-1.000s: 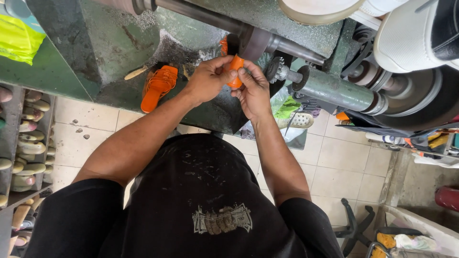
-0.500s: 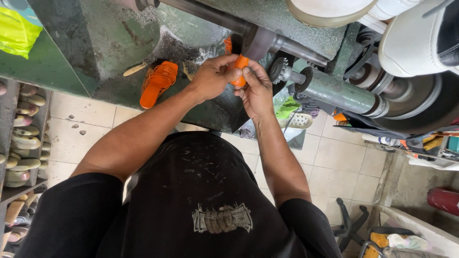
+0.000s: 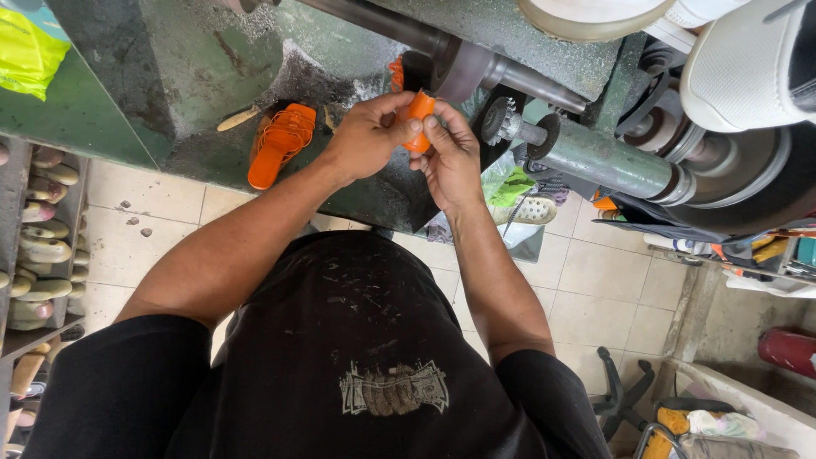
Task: Sanding the heel of an orange high-heeled shoe using a stationary belt sander to smooth the surface.
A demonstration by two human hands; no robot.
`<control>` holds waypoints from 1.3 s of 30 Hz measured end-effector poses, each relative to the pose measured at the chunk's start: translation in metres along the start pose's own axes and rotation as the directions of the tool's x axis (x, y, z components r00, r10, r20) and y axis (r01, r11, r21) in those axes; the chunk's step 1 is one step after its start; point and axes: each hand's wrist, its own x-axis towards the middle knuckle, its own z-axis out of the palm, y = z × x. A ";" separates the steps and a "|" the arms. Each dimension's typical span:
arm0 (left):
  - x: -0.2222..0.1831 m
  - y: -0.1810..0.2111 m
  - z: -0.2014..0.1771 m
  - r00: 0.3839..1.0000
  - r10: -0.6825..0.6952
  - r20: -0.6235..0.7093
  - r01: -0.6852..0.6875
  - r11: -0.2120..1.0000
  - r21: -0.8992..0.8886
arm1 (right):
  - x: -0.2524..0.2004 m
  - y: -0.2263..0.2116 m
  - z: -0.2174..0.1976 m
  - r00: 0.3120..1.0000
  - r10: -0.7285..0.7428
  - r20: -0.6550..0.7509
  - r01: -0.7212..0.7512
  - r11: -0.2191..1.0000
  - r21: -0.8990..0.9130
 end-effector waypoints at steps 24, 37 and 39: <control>0.003 0.026 0.013 0.983 -0.153 0.103 0.134 0.976 0.171 | -0.008 -0.012 -0.005 0.999 0.021 -0.035 -0.021 1.000 0.003; -0.013 0.047 0.013 0.983 -0.130 0.132 0.105 0.978 0.183 | -0.023 -0.023 0.005 1.000 -0.004 -0.004 0.003 0.998 -0.067; -0.012 0.040 0.013 0.987 -0.106 0.118 0.085 0.982 0.166 | -0.022 -0.022 0.003 1.000 0.006 -0.015 -0.007 0.997 -0.076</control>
